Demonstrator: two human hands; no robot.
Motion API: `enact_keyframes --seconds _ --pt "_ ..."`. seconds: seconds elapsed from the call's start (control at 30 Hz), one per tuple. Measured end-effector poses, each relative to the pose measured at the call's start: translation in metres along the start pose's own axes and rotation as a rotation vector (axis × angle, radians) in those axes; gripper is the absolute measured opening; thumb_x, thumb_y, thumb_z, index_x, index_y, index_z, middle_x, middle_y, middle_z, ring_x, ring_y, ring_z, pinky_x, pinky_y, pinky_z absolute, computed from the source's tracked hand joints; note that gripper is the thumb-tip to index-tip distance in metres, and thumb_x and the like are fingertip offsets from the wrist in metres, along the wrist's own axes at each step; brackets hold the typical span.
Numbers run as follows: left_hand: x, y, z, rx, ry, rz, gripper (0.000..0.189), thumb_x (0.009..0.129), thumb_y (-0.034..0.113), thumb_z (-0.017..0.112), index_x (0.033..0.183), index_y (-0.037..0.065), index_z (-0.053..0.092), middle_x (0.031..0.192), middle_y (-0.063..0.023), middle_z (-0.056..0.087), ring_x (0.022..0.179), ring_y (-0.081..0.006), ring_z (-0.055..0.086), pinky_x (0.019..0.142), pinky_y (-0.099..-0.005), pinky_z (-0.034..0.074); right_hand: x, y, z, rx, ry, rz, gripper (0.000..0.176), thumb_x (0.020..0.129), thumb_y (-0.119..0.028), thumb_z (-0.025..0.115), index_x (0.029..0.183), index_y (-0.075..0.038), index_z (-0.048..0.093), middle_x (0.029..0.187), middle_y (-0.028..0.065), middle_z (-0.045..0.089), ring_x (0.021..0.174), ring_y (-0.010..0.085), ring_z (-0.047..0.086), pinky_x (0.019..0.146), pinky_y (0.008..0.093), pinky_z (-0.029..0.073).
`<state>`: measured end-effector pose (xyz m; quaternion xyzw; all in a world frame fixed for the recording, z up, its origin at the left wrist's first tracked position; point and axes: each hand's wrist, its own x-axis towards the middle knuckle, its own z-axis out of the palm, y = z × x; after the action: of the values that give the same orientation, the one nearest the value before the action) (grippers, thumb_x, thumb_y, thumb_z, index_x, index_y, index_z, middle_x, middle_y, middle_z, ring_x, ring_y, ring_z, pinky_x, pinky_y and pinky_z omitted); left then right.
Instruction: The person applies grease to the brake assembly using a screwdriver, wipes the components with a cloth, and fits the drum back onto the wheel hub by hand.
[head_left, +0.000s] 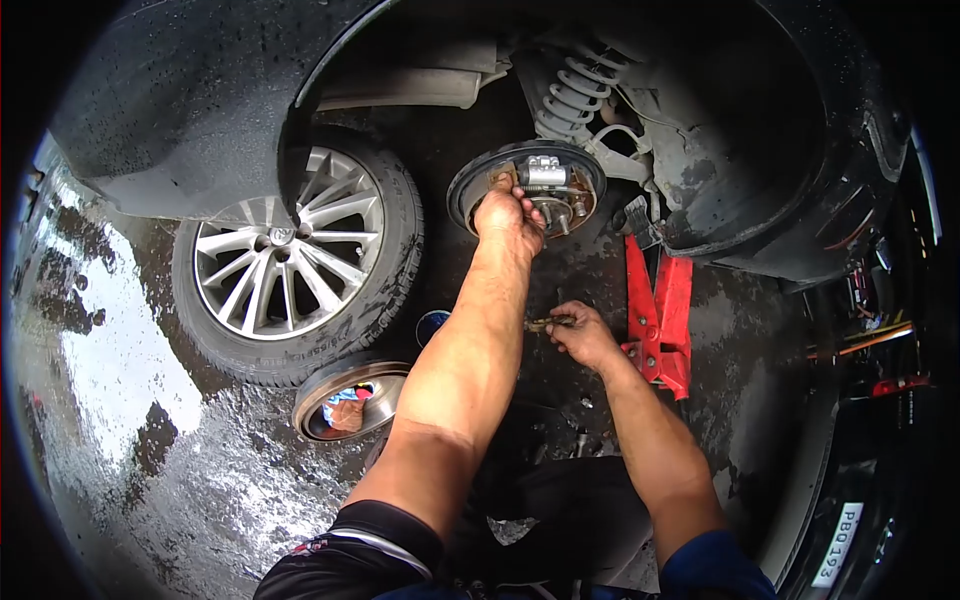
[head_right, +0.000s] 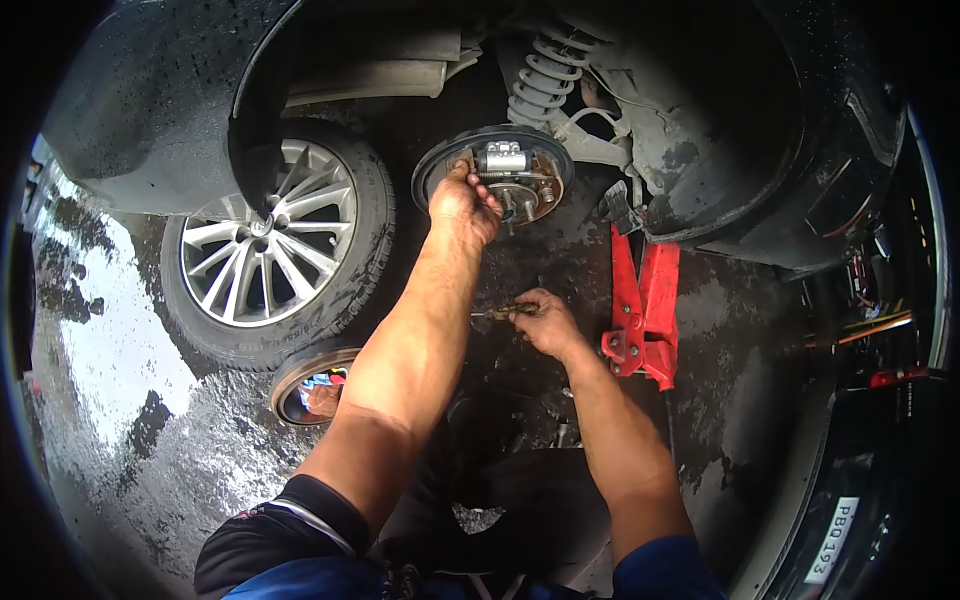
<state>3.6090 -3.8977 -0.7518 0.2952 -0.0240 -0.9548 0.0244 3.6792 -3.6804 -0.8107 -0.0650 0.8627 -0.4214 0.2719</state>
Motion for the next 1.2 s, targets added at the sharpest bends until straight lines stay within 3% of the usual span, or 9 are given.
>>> enact_keyframes --seconds 0.07,0.23,0.67,0.73,0.9,1.2 --pt "0.000 0.002 0.006 0.048 0.026 -0.015 0.029 0.099 0.034 0.050 0.076 0.017 0.051 0.062 0.0089 0.044 0.051 -0.0066 0.040 0.051 -0.0234 0.037 0.001 0.002 -0.002 0.006 0.014 0.001 0.029 0.084 -0.007 0.068 0.110 0.001 0.057 0.081 0.0045 0.062 0.069 0.0107 0.060 0.056 0.0249 0.050" --pt "-0.001 -0.002 0.015 0.081 0.087 0.104 0.018 0.093 0.018 0.050 0.075 0.014 0.055 0.060 0.0053 0.044 0.048 -0.0078 0.039 0.041 -0.0226 0.032 -0.001 0.002 -0.010 0.020 0.042 0.008 0.029 0.084 -0.008 0.068 0.110 0.001 0.058 0.080 0.0045 0.061 0.068 0.0108 0.060 0.056 0.0248 0.050" --pt "0.007 -0.009 0.014 0.033 0.105 0.166 0.019 0.095 0.021 0.050 0.079 0.013 0.054 0.061 0.0044 0.043 0.047 -0.0088 0.038 0.040 -0.0223 0.032 0.019 0.016 -0.024 0.087 0.054 0.018 0.032 0.083 -0.008 0.068 0.112 0.002 0.057 0.081 0.0056 0.063 0.067 0.0109 0.060 0.055 0.0254 0.050" --pt "0.009 -0.008 0.008 0.024 0.090 0.151 0.015 0.093 0.020 0.057 0.084 0.009 0.054 0.061 -0.0002 0.046 0.043 -0.0131 0.040 0.035 -0.0248 0.033 0.019 0.017 -0.022 0.117 0.043 0.005 0.031 0.084 -0.008 0.068 0.112 0.002 0.057 0.082 0.0054 0.063 0.067 0.0109 0.060 0.055 0.0251 0.050" --pt "0.003 0.003 -0.001 0.130 0.003 0.039 0.022 0.097 0.030 0.053 0.080 0.017 0.056 0.063 0.0086 0.046 0.053 -0.0074 0.041 0.052 -0.0245 0.038 0.024 0.017 -0.020 0.106 0.035 0.017 0.030 0.084 -0.008 0.068 0.111 0.002 0.057 0.082 0.0053 0.063 0.067 0.0108 0.061 0.055 0.0252 0.050" --pt "0.007 -0.007 0.003 0.074 0.000 0.135 0.026 0.097 0.032 0.054 0.075 0.017 0.054 0.061 0.0079 0.042 0.051 -0.0071 0.037 0.046 -0.0227 0.034 0.020 0.016 -0.016 0.069 0.032 0.031 0.029 0.084 -0.008 0.068 0.110 0.001 0.057 0.085 0.0056 0.062 0.068 0.0115 0.061 0.054 0.0250 0.050"
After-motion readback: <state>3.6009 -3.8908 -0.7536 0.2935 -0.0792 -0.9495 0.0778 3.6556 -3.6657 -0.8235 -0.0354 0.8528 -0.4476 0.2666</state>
